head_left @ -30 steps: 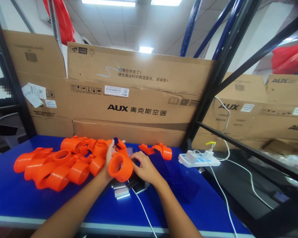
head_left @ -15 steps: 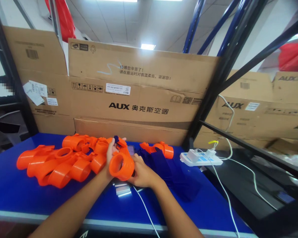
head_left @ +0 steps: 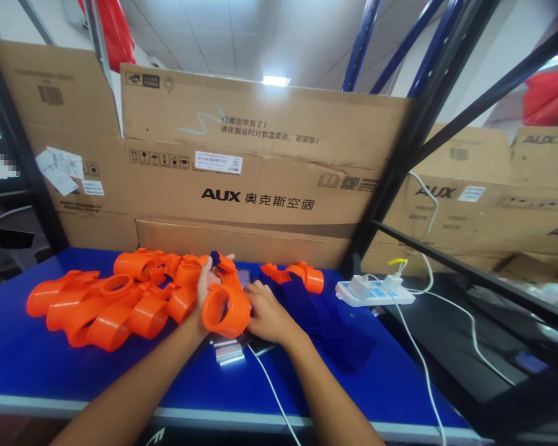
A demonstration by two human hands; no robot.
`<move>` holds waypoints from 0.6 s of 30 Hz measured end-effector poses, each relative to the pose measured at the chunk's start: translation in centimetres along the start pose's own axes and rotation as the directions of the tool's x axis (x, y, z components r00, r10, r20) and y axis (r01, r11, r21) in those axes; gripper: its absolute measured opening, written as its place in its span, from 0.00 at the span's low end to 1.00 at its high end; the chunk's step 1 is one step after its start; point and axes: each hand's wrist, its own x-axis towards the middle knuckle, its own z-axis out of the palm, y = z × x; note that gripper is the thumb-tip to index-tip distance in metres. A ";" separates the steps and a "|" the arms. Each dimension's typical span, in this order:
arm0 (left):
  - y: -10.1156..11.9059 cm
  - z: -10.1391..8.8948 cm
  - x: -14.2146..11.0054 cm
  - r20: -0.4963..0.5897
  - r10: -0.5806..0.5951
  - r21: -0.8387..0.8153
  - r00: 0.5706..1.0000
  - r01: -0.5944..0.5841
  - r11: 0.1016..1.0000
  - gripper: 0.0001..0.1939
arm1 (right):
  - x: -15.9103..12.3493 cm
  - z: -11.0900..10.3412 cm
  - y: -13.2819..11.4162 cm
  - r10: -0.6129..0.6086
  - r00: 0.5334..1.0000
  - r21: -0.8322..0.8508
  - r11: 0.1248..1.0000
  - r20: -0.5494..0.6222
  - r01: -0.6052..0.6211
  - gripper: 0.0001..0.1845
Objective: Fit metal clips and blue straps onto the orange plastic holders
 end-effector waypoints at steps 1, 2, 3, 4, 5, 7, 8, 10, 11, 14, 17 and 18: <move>0.0 0.0 0.0 -0.005 -0.003 0.003 1.000 0.003 1.000 0.30 | 0.1 -0.1 0.3 0.052 0.998 -0.052 0.997 -0.029 -0.053 0.06; 0.0 0.0 0.0 -0.008 -0.006 0.008 1.000 0.006 1.000 0.30 | 0.2 -0.3 0.7 0.117 0.990 -0.103 0.987 -0.076 -0.125 0.07; 0.0 -0.1 -0.1 -0.007 -0.014 0.014 1.000 0.014 1.000 0.31 | 0.3 -0.4 1.1 0.191 0.972 -0.148 0.966 -0.136 -0.211 0.08; -0.1 -0.2 -0.1 -0.004 -0.025 0.020 1.000 0.025 1.000 0.32 | 0.3 -0.5 1.5 0.256 0.947 -0.185 0.939 -0.193 -0.291 0.09; -0.2 -0.4 0.0 -0.001 -0.038 0.025 0.999 0.038 0.999 0.33 | 0.2 -0.6 1.9 0.308 0.923 -0.214 0.909 -0.233 -0.357 0.10; -0.5 -0.6 0.0 -0.004 -0.055 0.032 0.998 0.055 0.998 0.34 | 0.0 -0.6 2.6 0.381 0.890 -0.273 0.854 -0.248 -0.442 0.13; -0.6 -0.7 0.0 -0.005 -0.053 0.037 0.999 0.053 0.998 0.34 | -0.1 -0.5 2.8 0.409 0.880 -0.303 0.830 -0.240 -0.468 0.14; -0.8 -0.8 0.1 0.004 -0.023 0.056 1.000 0.023 0.998 0.33 | -0.2 -0.4 3.0 0.449 0.865 -0.355 0.789 -0.222 -0.501 0.16; -0.9 -0.8 0.2 0.014 -0.004 0.070 1.000 0.003 0.998 0.33 | -0.3 -0.3 2.9 0.463 0.859 -0.374 0.773 -0.219 -0.512 0.17; -1.0 -0.6 0.3 0.032 0.022 0.094 0.999 -0.025 0.995 0.33 | -0.2 -0.4 2.6 0.470 0.848 -0.415 0.740 -0.246 -0.530 0.19; -1.1 -0.6 0.2 0.032 -0.022 0.090 0.999 0.019 0.996 0.34 | -0.2 -1.1 2.5 0.470 0.805 -0.430 0.681 -0.363 -0.592 0.21; -1.2 -0.6 0.1 0.036 -0.040 0.090 0.999 0.037 0.995 0.34 | -0.3 -1.4 2.5 0.477 0.777 -0.425 0.654 -0.411 -0.626 0.22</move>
